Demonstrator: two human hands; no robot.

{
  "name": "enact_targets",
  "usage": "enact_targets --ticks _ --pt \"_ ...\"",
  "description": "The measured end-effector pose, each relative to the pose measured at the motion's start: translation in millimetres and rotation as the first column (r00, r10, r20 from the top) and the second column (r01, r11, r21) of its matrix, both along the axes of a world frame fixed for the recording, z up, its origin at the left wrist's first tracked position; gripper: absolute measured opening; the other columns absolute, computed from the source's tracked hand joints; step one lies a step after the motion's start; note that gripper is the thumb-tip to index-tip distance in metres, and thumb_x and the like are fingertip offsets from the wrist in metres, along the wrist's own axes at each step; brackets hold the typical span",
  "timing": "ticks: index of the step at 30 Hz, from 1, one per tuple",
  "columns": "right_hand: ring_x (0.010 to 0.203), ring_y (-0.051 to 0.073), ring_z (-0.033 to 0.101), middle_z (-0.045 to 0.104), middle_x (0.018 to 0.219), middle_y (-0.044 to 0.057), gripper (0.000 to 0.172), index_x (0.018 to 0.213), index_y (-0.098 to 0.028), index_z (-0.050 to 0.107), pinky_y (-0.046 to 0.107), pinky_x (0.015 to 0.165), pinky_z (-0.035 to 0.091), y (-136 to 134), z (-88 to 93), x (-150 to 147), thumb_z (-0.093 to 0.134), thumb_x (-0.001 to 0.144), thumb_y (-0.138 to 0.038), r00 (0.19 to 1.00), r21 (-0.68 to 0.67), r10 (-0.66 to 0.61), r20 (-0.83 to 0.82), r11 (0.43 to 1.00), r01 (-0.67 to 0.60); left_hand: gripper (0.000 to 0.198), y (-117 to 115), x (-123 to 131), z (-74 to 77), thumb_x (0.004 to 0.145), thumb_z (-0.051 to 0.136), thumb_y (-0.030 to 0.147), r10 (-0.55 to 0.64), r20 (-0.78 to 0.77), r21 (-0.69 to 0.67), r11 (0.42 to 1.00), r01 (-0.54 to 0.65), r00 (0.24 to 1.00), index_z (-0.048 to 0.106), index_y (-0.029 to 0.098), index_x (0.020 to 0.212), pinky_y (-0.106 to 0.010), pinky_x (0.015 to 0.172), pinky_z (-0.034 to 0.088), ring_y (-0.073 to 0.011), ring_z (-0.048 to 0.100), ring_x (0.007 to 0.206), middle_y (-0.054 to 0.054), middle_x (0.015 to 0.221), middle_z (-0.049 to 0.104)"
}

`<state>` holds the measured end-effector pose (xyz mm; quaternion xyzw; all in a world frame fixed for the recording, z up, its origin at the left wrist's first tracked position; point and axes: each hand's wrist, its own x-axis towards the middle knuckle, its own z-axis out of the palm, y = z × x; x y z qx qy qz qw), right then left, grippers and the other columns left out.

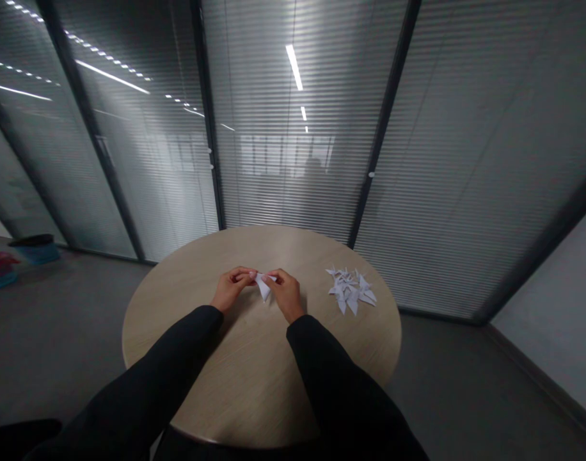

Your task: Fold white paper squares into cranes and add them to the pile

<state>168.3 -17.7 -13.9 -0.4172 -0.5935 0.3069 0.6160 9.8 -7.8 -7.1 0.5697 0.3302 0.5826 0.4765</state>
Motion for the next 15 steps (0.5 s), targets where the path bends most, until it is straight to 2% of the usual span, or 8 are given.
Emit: enact_targets --ticks 15 --pt "0.059 0.014 0.054 0.063 0.065 0.000 0.026 0.073 -0.018 0.067 0.026 0.056 0.041 0.4 -1.2 -0.4 0.071 0.068 -0.043 1.000 -0.011 -0.001 -0.013 1.000 0.001 0.040 0.3 -1.3 0.3 0.061 0.079 0.047 -0.009 0.000 0.016 1.000 0.009 1.000 0.070 0.013 0.080 -0.032 0.073 0.053 -0.0168 0.066 0.068 -0.007 0.075 0.073"
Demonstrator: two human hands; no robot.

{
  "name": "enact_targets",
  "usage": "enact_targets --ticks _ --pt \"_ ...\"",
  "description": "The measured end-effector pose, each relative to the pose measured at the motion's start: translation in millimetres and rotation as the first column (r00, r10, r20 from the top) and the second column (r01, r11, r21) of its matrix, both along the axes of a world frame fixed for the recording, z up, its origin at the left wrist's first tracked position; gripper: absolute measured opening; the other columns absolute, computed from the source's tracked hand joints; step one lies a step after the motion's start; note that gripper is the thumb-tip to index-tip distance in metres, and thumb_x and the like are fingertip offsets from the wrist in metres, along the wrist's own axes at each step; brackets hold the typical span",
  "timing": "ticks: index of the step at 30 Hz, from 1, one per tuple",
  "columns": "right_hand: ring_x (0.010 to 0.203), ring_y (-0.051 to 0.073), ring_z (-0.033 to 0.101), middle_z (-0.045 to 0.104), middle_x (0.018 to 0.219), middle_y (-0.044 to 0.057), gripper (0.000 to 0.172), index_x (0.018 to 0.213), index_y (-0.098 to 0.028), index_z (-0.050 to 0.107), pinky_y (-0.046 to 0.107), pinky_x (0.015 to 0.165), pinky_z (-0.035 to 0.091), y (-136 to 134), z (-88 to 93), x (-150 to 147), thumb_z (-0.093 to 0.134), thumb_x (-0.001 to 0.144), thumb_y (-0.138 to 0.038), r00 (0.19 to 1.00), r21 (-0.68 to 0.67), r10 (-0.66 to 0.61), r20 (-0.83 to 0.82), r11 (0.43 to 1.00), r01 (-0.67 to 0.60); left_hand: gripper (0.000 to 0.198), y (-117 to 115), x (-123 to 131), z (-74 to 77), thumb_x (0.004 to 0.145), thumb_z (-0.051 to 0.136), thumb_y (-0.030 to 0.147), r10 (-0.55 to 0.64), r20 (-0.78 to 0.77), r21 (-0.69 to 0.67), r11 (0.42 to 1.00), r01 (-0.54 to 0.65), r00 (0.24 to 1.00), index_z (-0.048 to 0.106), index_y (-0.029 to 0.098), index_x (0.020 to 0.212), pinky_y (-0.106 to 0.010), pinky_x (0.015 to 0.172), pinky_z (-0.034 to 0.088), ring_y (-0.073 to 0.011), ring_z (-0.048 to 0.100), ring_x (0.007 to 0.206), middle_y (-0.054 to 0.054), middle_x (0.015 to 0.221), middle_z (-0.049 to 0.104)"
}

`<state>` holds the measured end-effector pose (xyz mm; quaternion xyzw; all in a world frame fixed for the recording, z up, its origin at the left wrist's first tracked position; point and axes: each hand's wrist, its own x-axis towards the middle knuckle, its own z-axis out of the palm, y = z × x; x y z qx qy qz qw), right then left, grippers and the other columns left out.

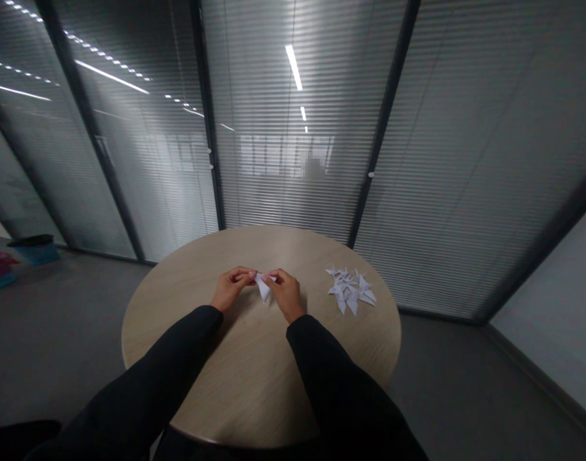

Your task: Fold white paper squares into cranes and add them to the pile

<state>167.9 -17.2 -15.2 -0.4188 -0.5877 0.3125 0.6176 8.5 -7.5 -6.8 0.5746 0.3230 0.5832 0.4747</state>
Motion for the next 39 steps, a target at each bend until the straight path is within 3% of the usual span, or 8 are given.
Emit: enact_targets --ticks 13,24,31,35,39 --pt "0.074 0.019 0.066 0.072 0.078 0.004 0.030 0.078 -0.018 0.068 0.031 0.071 0.050 -1.3 4.4 -1.3 0.077 0.060 -0.040 0.984 -0.073 0.091 -0.154 0.992 -0.103 0.041 2.7 -1.0 -0.8 0.057 0.082 0.046 0.034 0.140 -0.045 0.999 -0.028 0.990 0.068 0.014 0.079 -0.032 0.076 0.052 -0.0157 0.065 0.069 -0.007 0.077 0.072" --pt "0.069 0.020 0.067 0.073 0.074 0.007 0.033 0.075 -0.016 0.070 0.031 0.068 0.050 2.4 0.2 0.8 0.080 0.057 -0.042 0.982 -0.119 0.059 -0.178 0.990 -0.081 0.043 3.7 1.2 -3.6 0.058 0.081 0.048 0.016 0.139 -0.046 0.999 -0.010 0.990 0.065 0.014 0.079 -0.031 0.074 0.052 -0.0146 0.064 0.068 -0.005 0.076 0.071" --pt "0.069 0.020 0.066 0.072 0.071 0.004 0.029 0.073 -0.018 0.070 0.031 0.066 0.049 3.3 -0.7 3.5 0.074 0.063 -0.045 0.999 -0.033 -0.026 0.030 0.999 0.027 0.043 7.2 -1.0 -6.0 0.061 0.079 0.045 -0.028 -0.010 0.035 0.999 0.029 1.000 0.067 0.015 0.089 -0.032 0.073 0.052 -0.0173 0.066 0.076 -0.006 0.083 0.071" --pt "0.077 0.020 0.066 0.072 0.077 0.003 0.023 0.075 -0.020 0.068 0.031 0.074 0.049 -2.1 1.0 1.1 0.070 0.069 -0.043 0.989 0.045 -0.022 0.144 0.999 0.015 0.035 8.5 -1.4 -6.5 0.060 0.079 0.042 0.032 -0.149 0.108 0.994 -0.016 0.988 0.072 0.015 0.081 -0.032 0.073 0.051 -0.0204 0.066 0.078 -0.009 0.083 0.073" --pt "0.079 0.019 0.066 0.070 0.082 0.001 0.023 0.089 -0.022 0.064 0.031 0.077 0.049 -4.4 3.0 2.1 0.068 0.073 -0.038 0.982 0.098 -0.028 0.189 0.995 0.010 0.031 11.9 -4.0 -7.6 0.061 0.077 0.044 0.112 -0.166 0.128 0.988 -0.091 0.980 0.074 0.016 0.074 -0.031 0.068 0.049 -0.0193 0.065 0.070 -0.007 0.077 0.073"
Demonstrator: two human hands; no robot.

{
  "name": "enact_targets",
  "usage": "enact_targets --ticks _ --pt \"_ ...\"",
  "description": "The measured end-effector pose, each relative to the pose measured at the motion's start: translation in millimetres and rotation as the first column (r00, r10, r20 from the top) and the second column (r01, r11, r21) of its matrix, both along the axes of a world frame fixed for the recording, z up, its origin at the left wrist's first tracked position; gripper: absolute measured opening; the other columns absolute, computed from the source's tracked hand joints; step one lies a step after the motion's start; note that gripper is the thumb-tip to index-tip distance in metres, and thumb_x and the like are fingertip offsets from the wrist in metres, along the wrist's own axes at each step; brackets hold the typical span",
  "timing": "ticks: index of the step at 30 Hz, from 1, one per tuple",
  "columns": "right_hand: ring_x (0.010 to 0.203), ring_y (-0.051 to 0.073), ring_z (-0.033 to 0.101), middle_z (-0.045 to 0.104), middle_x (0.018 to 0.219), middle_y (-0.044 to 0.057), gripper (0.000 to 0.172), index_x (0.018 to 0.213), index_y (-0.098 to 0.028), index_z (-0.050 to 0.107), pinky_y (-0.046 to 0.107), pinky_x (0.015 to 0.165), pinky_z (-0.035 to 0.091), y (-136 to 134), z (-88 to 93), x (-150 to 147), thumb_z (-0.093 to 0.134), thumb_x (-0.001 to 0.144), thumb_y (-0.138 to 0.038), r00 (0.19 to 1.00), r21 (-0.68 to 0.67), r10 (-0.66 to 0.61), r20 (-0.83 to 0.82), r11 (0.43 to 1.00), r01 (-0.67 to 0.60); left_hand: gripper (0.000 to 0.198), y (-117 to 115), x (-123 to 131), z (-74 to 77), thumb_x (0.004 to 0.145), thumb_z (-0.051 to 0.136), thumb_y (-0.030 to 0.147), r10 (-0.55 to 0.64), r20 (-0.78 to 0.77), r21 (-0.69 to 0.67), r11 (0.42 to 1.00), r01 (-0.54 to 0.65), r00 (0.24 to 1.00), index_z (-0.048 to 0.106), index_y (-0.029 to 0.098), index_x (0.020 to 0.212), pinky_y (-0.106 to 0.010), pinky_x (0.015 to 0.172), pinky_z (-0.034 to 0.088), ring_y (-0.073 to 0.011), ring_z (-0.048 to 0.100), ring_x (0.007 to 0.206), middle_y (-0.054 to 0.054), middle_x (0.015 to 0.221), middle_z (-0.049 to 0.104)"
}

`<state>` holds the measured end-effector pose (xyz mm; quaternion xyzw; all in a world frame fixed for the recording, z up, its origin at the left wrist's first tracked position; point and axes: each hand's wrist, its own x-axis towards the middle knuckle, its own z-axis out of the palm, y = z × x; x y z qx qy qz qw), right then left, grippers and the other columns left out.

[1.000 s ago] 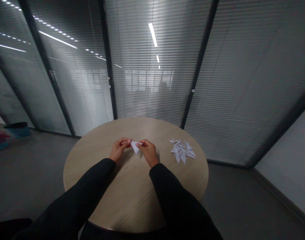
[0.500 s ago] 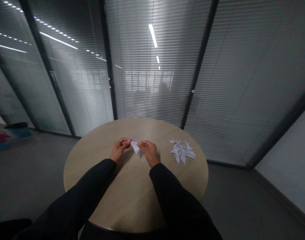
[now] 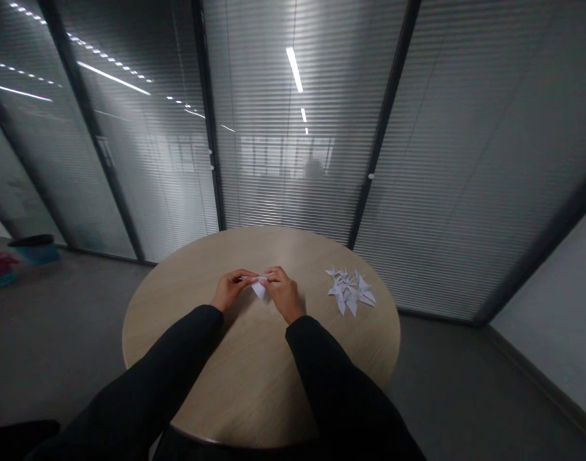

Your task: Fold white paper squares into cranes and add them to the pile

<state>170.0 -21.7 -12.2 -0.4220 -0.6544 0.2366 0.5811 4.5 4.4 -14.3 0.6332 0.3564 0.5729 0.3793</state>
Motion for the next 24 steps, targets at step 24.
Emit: enact_targets --ticks 24 --pt "0.096 0.022 0.057 0.061 0.096 0.006 0.011 0.091 -0.024 0.066 0.037 0.088 0.043 6.0 -8.4 11.1 0.056 0.086 -0.021 0.860 0.384 -0.256 0.441 0.920 0.076 0.025 -6.8 -8.1 2.1 0.083 0.060 0.040 0.128 -0.275 0.329 0.944 -0.032 0.953 0.074 0.020 0.081 -0.034 0.078 0.046 -0.0212 0.062 0.079 -0.009 0.082 0.071"
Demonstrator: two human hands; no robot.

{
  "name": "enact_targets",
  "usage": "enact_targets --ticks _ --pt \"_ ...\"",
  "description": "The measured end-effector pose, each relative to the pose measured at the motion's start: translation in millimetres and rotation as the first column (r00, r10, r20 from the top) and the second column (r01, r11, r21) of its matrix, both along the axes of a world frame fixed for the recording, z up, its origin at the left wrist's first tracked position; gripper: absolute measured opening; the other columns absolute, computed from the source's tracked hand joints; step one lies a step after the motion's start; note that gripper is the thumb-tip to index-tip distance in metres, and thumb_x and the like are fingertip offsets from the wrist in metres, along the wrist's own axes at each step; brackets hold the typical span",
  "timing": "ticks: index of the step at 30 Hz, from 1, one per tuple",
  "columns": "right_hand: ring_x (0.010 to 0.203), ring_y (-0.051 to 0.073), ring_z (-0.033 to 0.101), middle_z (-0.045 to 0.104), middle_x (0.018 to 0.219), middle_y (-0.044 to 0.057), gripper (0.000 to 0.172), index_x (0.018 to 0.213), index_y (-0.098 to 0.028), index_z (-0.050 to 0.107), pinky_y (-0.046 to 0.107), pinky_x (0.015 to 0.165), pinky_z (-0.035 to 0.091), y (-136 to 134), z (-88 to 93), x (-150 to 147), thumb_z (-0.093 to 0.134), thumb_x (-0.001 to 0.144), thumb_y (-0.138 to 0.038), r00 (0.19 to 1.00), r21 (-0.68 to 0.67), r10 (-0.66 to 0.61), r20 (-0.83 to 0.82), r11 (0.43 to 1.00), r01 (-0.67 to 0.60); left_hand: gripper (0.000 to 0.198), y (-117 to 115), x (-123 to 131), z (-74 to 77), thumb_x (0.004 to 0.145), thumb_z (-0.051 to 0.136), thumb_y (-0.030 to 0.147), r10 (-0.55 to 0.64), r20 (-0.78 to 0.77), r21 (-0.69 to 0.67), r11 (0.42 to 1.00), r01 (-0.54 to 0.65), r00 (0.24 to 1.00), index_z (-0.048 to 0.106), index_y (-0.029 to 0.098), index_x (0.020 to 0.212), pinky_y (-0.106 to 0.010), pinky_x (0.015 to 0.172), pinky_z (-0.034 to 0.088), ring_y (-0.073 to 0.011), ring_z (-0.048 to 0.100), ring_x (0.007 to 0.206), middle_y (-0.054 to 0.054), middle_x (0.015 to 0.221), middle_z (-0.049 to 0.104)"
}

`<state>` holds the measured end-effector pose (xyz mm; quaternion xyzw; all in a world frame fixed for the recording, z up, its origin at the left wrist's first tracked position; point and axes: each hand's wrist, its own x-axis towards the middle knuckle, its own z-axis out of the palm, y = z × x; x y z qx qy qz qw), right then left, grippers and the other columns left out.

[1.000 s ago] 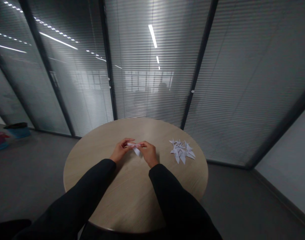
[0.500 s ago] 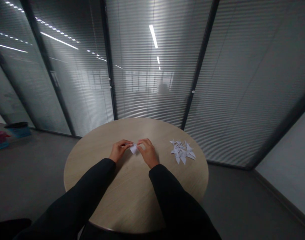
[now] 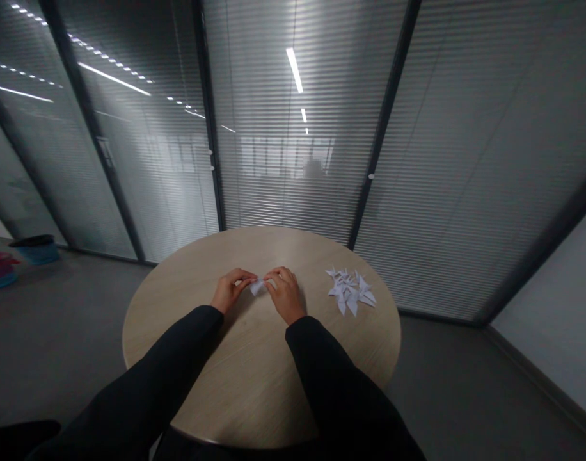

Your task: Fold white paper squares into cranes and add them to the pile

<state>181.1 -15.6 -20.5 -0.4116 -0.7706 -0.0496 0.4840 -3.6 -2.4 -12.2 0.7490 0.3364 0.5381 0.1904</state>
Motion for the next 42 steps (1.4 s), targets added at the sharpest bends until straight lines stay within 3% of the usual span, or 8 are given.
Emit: enact_targets --ticks 8,11,14,17,21,32,42 --pt "0.092 0.025 0.054 0.061 0.092 0.008 0.010 0.090 -0.021 0.061 0.038 0.085 0.039 -3.4 5.2 -1.7 0.051 0.089 -0.019 0.967 0.029 -0.091 0.237 0.996 0.087 0.023 -3.7 2.6 2.5 0.088 0.054 0.034 0.041 -0.137 0.089 0.996 -0.029 0.990 0.072 0.021 0.081 -0.033 0.078 0.045 -0.0207 0.059 0.080 -0.008 0.079 0.067" --pt "0.091 0.024 0.056 0.062 0.092 0.008 0.009 0.094 -0.021 0.059 0.038 0.085 0.041 -1.2 1.4 -4.8 0.051 0.089 -0.021 0.991 -0.040 -0.045 0.129 0.998 0.050 0.022 -3.6 3.5 3.4 0.087 0.055 0.033 0.022 -0.083 0.079 0.997 -0.016 0.996 0.071 0.020 0.081 -0.034 0.079 0.045 -0.0210 0.059 0.081 -0.009 0.080 0.067" --pt "0.089 0.020 0.060 0.064 0.093 0.005 0.022 0.107 -0.022 0.056 0.036 0.085 0.044 3.2 -3.9 -6.8 0.057 0.086 -0.025 0.987 -0.190 0.073 -0.144 0.977 -0.100 0.022 -3.1 3.9 3.9 0.085 0.057 0.034 -0.012 0.006 0.036 0.999 0.012 1.000 0.071 0.019 0.080 -0.033 0.078 0.046 -0.0208 0.060 0.081 -0.008 0.081 0.068" --pt "0.088 0.019 0.062 0.067 0.090 0.004 0.018 0.095 -0.021 0.063 0.032 0.083 0.046 6.6 -5.8 -6.9 0.060 0.083 -0.033 0.937 -0.274 0.153 -0.313 0.930 -0.243 0.020 -2.5 4.5 3.8 0.083 0.059 0.035 -0.027 0.073 -0.024 0.999 0.029 0.997 0.071 0.019 0.079 -0.031 0.076 0.046 -0.0198 0.062 0.081 -0.007 0.082 0.069" --pt "0.084 0.019 0.063 0.068 0.086 0.004 0.021 0.081 -0.020 0.067 0.031 0.081 0.046 6.1 -2.4 -6.3 0.062 0.080 -0.041 0.891 -0.282 0.172 -0.420 0.908 -0.309 0.019 -1.3 5.3 3.6 0.080 0.062 0.036 -0.009 0.139 -0.086 0.996 0.021 0.990 0.070 0.019 0.078 -0.030 0.075 0.046 -0.0195 0.062 0.081 -0.006 0.082 0.070" --pt "0.076 0.020 0.064 0.070 0.078 0.007 0.025 0.074 -0.018 0.073 0.031 0.073 0.047 3.0 2.4 -4.7 0.064 0.079 -0.041 0.880 -0.253 0.164 -0.446 0.920 -0.300 0.020 1.1 4.9 4.3 0.077 0.064 0.037 -0.023 0.156 -0.128 0.991 0.043 0.988 0.070 0.018 0.076 -0.029 0.073 0.045 -0.0193 0.062 0.079 -0.006 0.081 0.070" --pt "0.079 0.020 0.066 0.073 0.084 0.007 0.029 0.083 -0.017 0.075 0.031 0.076 0.049 5.3 -0.4 -4.1 0.061 0.080 -0.042 0.849 -0.337 0.177 -0.498 0.862 -0.378 0.022 7.2 5.5 -3.8 0.075 0.065 0.037 -0.050 0.199 -0.198 0.976 0.090 0.979 0.069 0.016 0.078 -0.027 0.067 0.043 -0.0176 0.059 0.074 -0.006 0.079 0.068"
